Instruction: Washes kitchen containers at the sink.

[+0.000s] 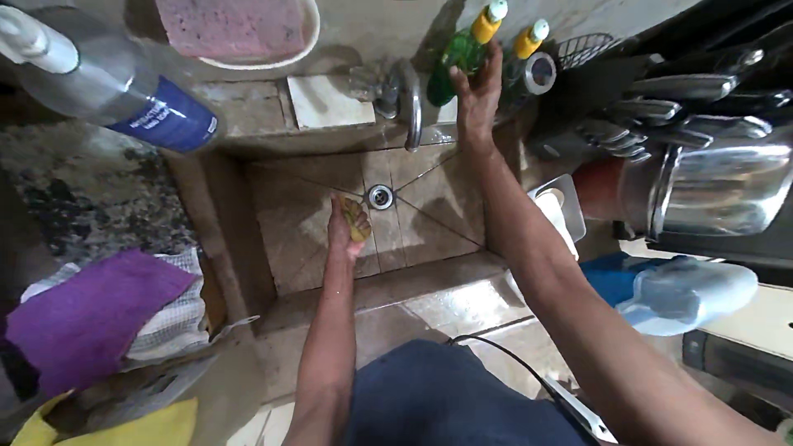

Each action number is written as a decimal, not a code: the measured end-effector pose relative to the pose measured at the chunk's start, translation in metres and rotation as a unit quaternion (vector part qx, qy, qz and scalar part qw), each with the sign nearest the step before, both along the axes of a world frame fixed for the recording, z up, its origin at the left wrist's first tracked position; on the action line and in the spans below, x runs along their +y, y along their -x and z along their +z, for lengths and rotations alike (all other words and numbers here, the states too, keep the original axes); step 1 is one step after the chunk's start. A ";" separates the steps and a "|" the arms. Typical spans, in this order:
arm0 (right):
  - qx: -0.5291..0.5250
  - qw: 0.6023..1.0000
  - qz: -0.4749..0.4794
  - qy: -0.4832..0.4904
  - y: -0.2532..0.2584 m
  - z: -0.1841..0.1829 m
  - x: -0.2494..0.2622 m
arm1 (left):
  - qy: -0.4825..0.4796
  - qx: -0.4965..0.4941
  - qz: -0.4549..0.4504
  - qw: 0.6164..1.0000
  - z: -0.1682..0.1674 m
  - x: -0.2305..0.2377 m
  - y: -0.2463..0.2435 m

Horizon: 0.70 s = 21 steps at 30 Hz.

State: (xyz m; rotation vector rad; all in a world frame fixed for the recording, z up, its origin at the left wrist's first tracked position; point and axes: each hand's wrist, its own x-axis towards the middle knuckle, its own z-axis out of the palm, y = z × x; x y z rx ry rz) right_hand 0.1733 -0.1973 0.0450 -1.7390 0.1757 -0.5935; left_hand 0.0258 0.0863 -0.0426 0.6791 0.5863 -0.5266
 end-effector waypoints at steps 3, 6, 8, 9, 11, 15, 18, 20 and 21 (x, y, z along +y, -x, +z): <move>0.037 0.999 -0.019 0.011 0.019 0.008 0.001 | 0.078 -0.007 0.012 0.997 0.004 0.003 0.003; 0.086 0.995 -0.034 0.048 0.072 0.009 0.017 | 0.045 -0.021 -0.019 0.999 0.004 0.005 0.006; 0.117 0.992 -0.038 0.011 0.125 0.000 0.039 | -0.001 -0.046 -0.050 0.998 0.005 0.004 0.011; 0.138 0.990 -0.031 -0.014 0.152 -0.006 0.050 | -0.012 -0.053 -0.053 0.997 0.006 0.004 0.013; 0.212 0.976 0.010 -0.058 0.199 -0.016 0.068 | -0.010 -0.058 -0.039 0.997 0.010 0.007 0.018; 0.307 0.939 0.085 -0.131 0.259 -0.023 0.099 | 0.031 -0.072 -0.015 0.997 0.032 0.020 0.033; 0.323 0.928 0.097 -0.160 0.279 -0.020 0.115 | 0.033 -0.086 -0.045 0.995 0.046 0.024 0.039; 0.335 0.919 0.095 -0.185 0.292 -0.008 0.124 | -0.005 -0.082 -0.043 0.996 0.057 0.017 0.044; 0.336 0.918 0.089 -0.193 0.296 0.000 0.127 | -0.018 -0.083 -0.041 0.996 0.065 0.011 0.045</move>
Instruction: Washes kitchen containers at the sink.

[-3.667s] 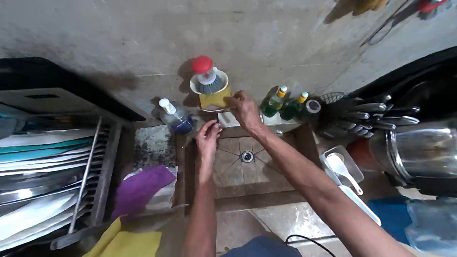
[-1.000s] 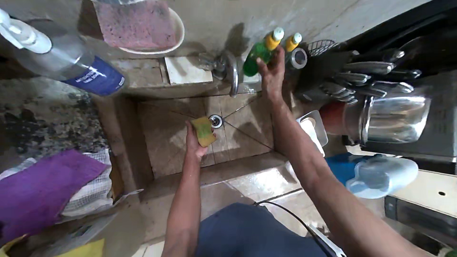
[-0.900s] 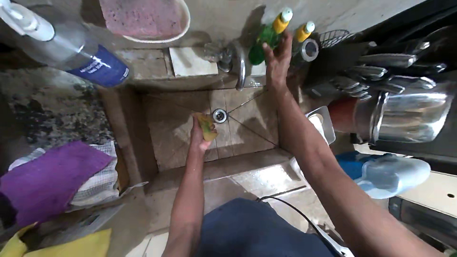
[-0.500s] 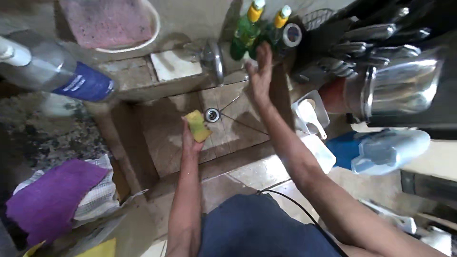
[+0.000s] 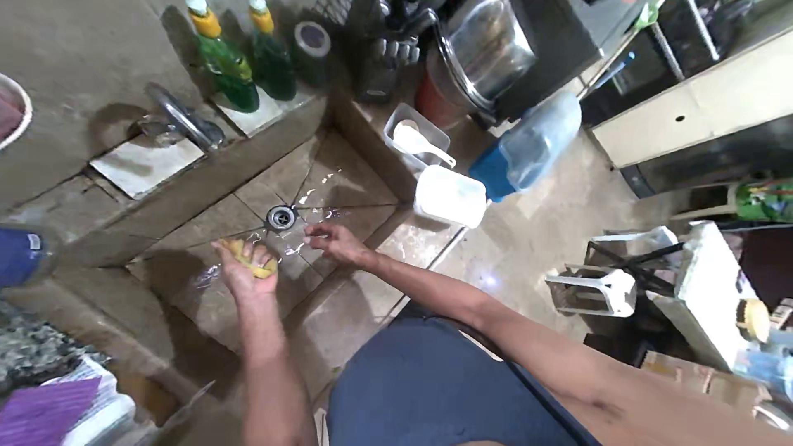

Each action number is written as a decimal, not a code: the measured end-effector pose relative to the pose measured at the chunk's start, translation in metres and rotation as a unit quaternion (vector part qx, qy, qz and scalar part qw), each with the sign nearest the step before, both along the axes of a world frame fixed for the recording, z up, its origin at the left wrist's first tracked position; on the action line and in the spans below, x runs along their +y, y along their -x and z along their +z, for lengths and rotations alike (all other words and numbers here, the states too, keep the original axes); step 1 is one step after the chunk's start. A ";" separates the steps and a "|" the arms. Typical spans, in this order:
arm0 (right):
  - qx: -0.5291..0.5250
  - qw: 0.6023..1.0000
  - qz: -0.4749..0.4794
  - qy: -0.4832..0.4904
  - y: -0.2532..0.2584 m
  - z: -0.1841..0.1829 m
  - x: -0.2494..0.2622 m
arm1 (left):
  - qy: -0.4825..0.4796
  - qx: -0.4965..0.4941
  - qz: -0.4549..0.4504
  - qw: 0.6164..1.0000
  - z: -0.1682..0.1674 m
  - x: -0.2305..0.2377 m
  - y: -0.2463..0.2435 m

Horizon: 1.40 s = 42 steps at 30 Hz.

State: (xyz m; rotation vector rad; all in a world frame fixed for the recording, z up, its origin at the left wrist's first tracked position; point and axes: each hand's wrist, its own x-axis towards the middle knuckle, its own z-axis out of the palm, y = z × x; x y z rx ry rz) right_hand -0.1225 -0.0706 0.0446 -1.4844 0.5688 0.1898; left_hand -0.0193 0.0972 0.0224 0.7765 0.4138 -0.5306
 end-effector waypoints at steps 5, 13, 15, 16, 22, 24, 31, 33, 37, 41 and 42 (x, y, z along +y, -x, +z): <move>-0.024 0.998 -0.045 -0.031 0.018 0.024 0.006 | 0.002 -0.002 -0.011 1.000 0.030 -0.017 0.008; -0.039 0.995 -0.062 -0.068 0.022 0.022 0.005 | 0.045 -0.033 -0.030 0.998 0.024 -0.027 0.028; -0.038 0.994 -0.054 -0.089 0.023 0.023 0.005 | 0.025 -0.043 -0.019 0.999 0.025 -0.032 0.034; -0.039 0.993 -0.048 -0.097 0.023 0.022 0.003 | 0.025 -0.049 -0.016 0.998 0.025 -0.035 0.036; -0.029 0.989 -0.006 -0.143 0.037 0.020 -0.025 | 0.056 -0.070 0.014 0.996 0.032 -0.063 0.057; -0.027 0.986 0.002 -0.162 0.044 0.017 -0.036 | 0.038 -0.066 0.036 0.996 0.028 -0.078 0.062; -0.022 0.982 0.046 -0.183 0.066 0.016 -0.064 | 0.111 -0.052 0.106 0.987 0.034 -0.105 0.081; -0.018 0.980 0.035 -0.193 0.067 0.014 -0.064 | 0.113 -0.055 0.090 0.988 0.033 -0.105 0.082; -0.067 0.975 0.000 -0.213 0.055 0.006 -0.051 | 0.052 -0.044 0.104 0.992 0.028 -0.109 0.076; -0.127 0.982 -0.059 -0.124 0.048 0.003 -0.039 | 0.032 -0.046 0.084 0.995 0.030 -0.115 0.071; -0.135 0.982 -0.076 -0.111 0.046 0.005 -0.038 | 0.023 -0.061 0.077 0.995 0.032 -0.117 0.069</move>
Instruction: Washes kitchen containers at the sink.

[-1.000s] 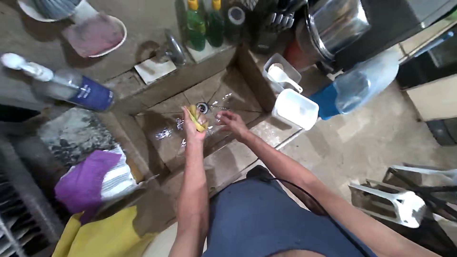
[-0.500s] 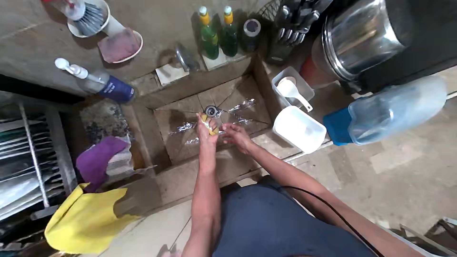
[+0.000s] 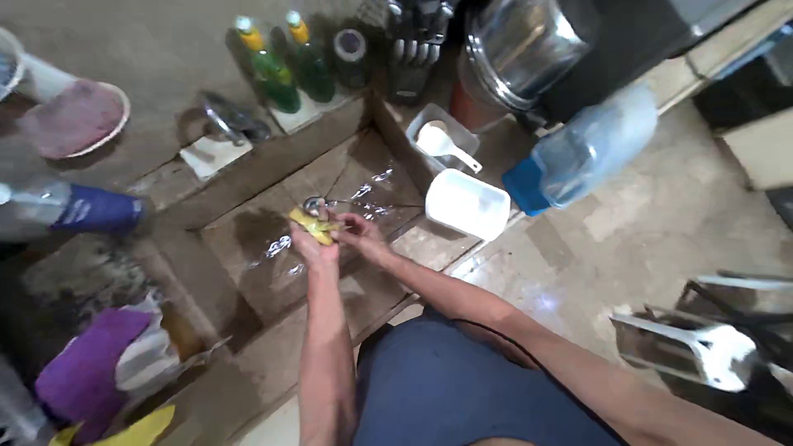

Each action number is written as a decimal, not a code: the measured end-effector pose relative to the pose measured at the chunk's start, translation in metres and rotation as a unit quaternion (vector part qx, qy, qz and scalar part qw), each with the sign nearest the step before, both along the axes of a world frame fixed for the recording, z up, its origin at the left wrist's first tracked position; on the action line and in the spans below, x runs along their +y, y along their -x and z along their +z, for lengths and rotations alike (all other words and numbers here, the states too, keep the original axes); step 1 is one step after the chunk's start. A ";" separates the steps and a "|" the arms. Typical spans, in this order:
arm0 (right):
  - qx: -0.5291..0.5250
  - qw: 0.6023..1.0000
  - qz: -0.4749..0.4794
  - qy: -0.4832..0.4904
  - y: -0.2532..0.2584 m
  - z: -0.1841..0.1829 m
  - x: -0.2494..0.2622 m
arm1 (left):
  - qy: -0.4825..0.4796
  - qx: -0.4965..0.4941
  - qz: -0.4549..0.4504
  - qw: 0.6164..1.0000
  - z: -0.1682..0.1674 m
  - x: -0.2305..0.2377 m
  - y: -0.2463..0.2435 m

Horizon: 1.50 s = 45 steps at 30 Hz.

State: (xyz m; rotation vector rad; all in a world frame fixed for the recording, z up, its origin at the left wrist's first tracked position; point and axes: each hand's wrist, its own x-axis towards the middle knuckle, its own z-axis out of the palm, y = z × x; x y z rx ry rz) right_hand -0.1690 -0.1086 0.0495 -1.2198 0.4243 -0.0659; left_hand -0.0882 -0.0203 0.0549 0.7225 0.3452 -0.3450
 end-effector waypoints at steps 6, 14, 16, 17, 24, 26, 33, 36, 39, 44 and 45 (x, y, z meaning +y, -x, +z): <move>-0.005 0.992 -0.117 -0.051 0.002 0.034 -0.032 | -0.089 -0.058 -0.142 0.984 0.036 -0.058 0.011; -0.070 0.952 -0.295 0.033 0.102 0.068 -0.166 | -0.458 -0.267 -0.440 0.725 0.012 -0.160 0.044; -0.066 0.958 -0.272 0.068 0.136 0.071 -0.193 | -0.536 -0.338 -0.451 0.628 0.004 -0.177 0.049; -0.054 0.962 -0.255 0.085 0.151 0.071 -0.203 | -0.562 -0.353 -0.445 0.600 0.005 -0.183 0.052; -0.026 0.952 -0.280 0.120 0.202 0.073 -0.235 | -0.574 -0.302 -0.416 0.637 0.039 -0.182 0.061; -0.044 0.953 -0.268 0.132 0.208 0.088 -0.233 | -0.572 -0.270 -0.395 0.666 0.051 -0.171 0.059; -0.007 0.881 -0.016 0.473 0.152 0.125 -0.206 | -0.438 -0.216 -0.296 0.821 0.061 -0.122 0.059; 0.107 0.824 0.008 0.556 0.102 0.109 -0.180 | -0.435 -0.222 -0.291 0.823 0.079 -0.094 0.082; 0.087 0.871 0.052 0.481 0.067 0.101 -0.151 | -0.429 -0.217 -0.245 0.842 0.073 -0.084 0.087; -0.029 0.851 0.206 0.483 0.041 0.097 -0.101 | -0.296 -0.095 -0.207 0.928 0.062 -0.068 0.074; -0.033 0.807 0.233 0.541 0.039 0.092 -0.099 | -0.281 -0.075 -0.198 0.936 0.062 -0.062 0.072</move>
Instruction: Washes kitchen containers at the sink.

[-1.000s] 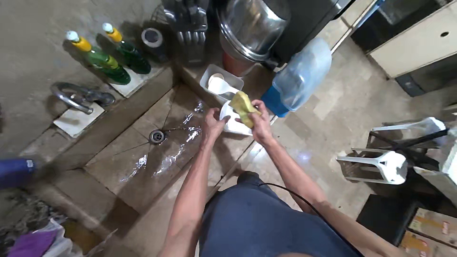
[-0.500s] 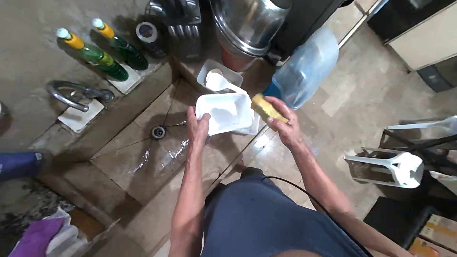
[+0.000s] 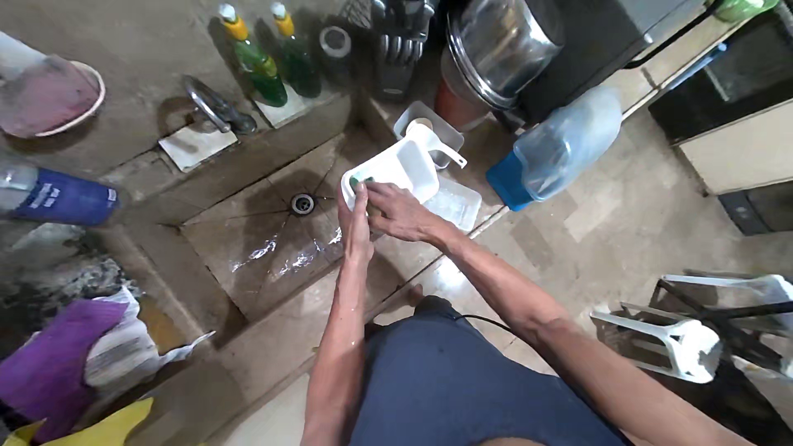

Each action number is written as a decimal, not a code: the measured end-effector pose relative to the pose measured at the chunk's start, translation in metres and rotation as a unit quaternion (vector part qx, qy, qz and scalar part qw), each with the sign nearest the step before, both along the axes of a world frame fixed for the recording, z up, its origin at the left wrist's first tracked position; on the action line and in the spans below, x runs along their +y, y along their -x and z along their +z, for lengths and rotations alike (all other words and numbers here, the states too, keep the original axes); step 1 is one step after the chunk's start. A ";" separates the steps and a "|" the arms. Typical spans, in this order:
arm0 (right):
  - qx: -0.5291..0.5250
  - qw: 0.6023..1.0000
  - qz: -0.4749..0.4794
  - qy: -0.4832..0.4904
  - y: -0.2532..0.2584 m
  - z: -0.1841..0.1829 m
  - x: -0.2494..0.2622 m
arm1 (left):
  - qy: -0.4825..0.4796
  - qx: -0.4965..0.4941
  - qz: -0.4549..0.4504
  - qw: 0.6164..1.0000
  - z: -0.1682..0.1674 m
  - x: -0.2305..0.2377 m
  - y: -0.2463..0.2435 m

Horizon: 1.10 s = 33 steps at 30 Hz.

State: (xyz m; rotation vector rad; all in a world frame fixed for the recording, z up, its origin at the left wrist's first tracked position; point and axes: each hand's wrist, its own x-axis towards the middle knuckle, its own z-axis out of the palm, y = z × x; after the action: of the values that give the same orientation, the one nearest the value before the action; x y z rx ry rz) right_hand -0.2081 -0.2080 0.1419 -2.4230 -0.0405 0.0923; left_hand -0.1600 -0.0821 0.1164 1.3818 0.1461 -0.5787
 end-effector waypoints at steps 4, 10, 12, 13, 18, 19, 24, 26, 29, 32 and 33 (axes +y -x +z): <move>-0.058 0.977 -0.060 0.194 -0.008 -0.011 -0.009 | 0.025 -0.024 0.046 0.998 0.003 0.024 0.000; 0.028 0.997 -0.045 -0.059 -0.030 0.000 0.044 | 0.043 -0.063 0.048 0.996 -0.002 0.036 -0.006; 0.015 1.000 0.009 0.026 -0.033 0.000 0.029 | 0.022 -0.073 0.054 0.996 -0.001 0.044 -0.011; -0.005 0.996 -0.005 0.084 -0.034 -0.001 0.022 | 0.015 -0.072 0.061 0.995 0.002 0.049 -0.013; -0.036 0.992 -0.119 0.026 -0.046 0.001 0.050 | 0.078 -0.073 0.093 0.990 0.006 0.046 -0.018; -0.010 0.996 -0.084 -0.029 -0.045 0.005 0.061 | 0.099 -0.068 0.097 0.988 0.003 0.046 -0.022; 0.021 0.986 0.134 0.097 -0.030 0.016 0.055 | 0.047 -0.141 0.119 0.982 0.003 0.055 -0.049; -0.019 0.964 0.136 0.229 -0.030 0.017 0.038 | 0.054 -0.195 0.136 0.970 0.004 0.058 -0.056; -0.034 0.947 0.032 0.317 -0.030 0.015 0.024 | 0.047 -0.222 0.166 0.960 0.014 0.065 -0.061; 0.012 0.973 -0.008 0.229 -0.029 0.016 0.062 | 0.006 -0.230 0.196 0.953 0.011 0.057 -0.059; 0.027 0.983 0.003 0.184 -0.029 0.016 0.073 | -0.011 -0.235 0.203 0.951 0.005 0.052 -0.057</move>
State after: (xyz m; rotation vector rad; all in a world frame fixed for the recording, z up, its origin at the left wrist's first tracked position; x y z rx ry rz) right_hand -0.1790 -0.1346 0.1581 -2.7888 -0.0065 0.1824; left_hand -0.1032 -0.0299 0.1219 1.4224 0.0475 0.1003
